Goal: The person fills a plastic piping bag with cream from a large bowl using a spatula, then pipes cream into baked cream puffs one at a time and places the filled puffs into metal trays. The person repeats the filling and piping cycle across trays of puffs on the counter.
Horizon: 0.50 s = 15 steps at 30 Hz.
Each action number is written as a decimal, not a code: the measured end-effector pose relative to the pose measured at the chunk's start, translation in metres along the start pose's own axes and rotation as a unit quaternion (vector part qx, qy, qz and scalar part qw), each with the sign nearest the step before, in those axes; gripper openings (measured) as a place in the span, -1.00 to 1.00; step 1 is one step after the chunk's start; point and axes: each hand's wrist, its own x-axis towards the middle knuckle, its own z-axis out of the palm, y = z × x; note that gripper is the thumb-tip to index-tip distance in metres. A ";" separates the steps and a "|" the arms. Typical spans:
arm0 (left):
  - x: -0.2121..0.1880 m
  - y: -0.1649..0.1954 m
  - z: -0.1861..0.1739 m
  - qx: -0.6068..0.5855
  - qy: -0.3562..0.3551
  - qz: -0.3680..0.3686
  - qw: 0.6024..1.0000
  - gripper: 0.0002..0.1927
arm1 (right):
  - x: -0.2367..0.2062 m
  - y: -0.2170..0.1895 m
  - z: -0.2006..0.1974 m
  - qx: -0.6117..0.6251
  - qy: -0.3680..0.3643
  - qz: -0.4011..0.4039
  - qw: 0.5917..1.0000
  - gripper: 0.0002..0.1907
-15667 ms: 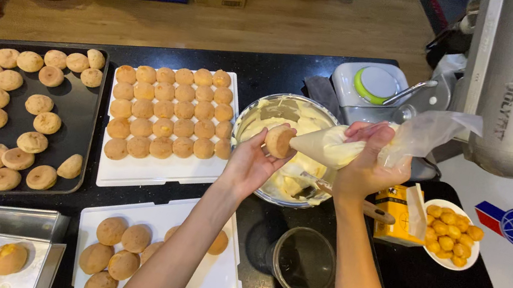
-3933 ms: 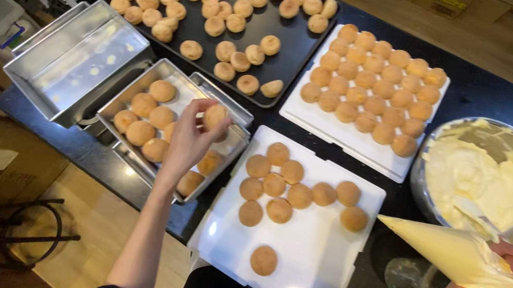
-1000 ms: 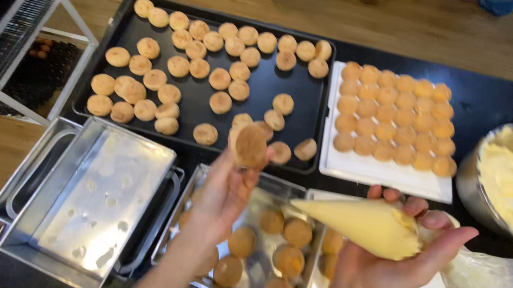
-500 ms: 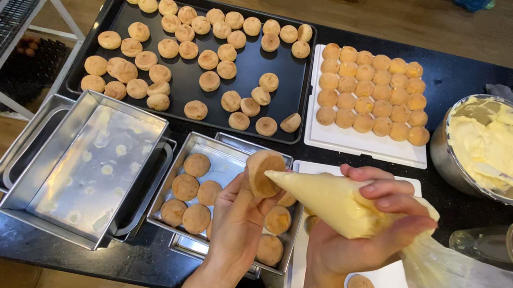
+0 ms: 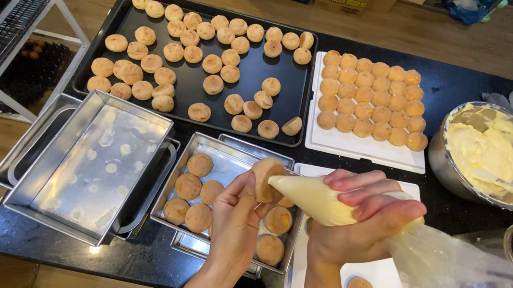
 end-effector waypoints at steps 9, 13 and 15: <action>0.001 0.003 0.008 0.000 -0.004 -0.002 1.000 -0.58 | 0.008 0.004 -0.002 0.014 0.024 0.033 0.999 -0.46; 0.001 0.005 0.010 0.000 -0.007 -0.005 1.000 -0.55 | 0.011 0.005 -0.002 0.008 0.033 0.031 0.999 -0.48; 0.001 0.006 0.011 -0.004 -0.011 -0.009 1.000 -0.54 | 0.013 0.006 -0.002 0.009 0.034 0.034 0.999 -0.47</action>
